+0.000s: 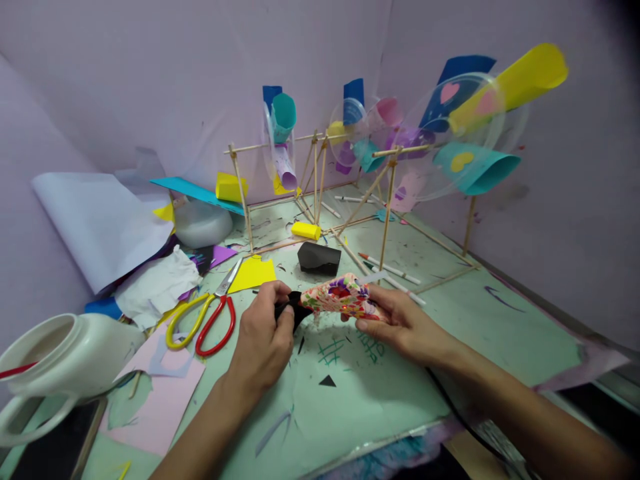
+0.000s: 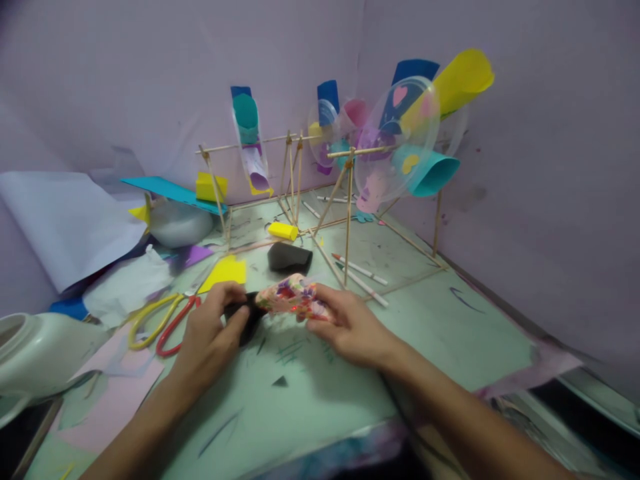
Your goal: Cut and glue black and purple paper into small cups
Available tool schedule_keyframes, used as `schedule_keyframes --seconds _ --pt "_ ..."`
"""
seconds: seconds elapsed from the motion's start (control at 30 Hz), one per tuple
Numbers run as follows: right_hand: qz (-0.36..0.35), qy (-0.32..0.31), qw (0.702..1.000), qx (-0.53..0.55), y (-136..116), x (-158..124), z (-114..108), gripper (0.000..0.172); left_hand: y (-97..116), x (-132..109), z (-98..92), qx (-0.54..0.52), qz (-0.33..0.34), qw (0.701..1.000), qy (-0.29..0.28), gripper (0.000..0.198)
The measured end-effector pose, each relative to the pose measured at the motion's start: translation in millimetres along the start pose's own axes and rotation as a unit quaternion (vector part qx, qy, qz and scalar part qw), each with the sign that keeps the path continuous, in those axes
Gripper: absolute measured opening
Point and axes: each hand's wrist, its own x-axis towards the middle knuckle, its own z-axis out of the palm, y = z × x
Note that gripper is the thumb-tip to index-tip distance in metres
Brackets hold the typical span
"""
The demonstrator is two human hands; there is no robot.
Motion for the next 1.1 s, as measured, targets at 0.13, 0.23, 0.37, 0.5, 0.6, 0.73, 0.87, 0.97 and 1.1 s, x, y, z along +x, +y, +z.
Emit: schedule_keyframes --seconds 0.13,0.23,0.37,0.5,0.6,0.73,0.87,0.97,1.1 --pt "0.003 0.002 1.000 -0.017 1.9 0.5 -0.9 0.038 0.1 -0.2 0.0 0.002 0.000 1.000 0.000 0.013" --pt "-0.005 -0.005 1.000 -0.019 1.3 0.5 -2.3 0.039 -0.8 -0.2 0.1 -0.001 -0.002 1.000 0.003 0.013" --pt "-0.013 -0.016 1.000 -0.014 0.5 0.0 -4.3 0.043 -2.1 -0.1 0.4 -0.002 -0.004 1.000 0.003 0.015" --pt "-0.012 -0.007 1.000 -0.027 2.0 -0.2 -4.4 0.045 -2.3 -0.6 1.4 -0.002 -0.001 1.000 0.000 0.014" --pt "-0.012 -0.008 1.000 -0.028 3.5 0.4 -3.3 0.043 -1.8 -0.8 1.6 0.003 0.002 1.000 0.001 0.014" --pt "-0.019 -0.009 1.000 -0.021 5.8 0.6 -1.1 0.039 -1.7 -0.3 0.6 0.001 0.005 1.000 0.001 0.013" --pt "-0.019 0.001 1.000 -0.013 8.7 -0.2 1.2 0.034 -2.4 0.0 0.3 0.000 0.003 1.000 0.001 0.014" --pt "-0.018 0.006 1.000 -0.013 9.6 -0.1 2.4 0.032 -2.8 -0.4 0.6 -0.003 0.004 1.000 0.003 0.014" --pt "-0.015 0.010 1.000 -0.014 9.3 0.4 3.3 0.028 -3.4 -0.5 0.5 0.002 0.007 1.000 0.004 0.014"
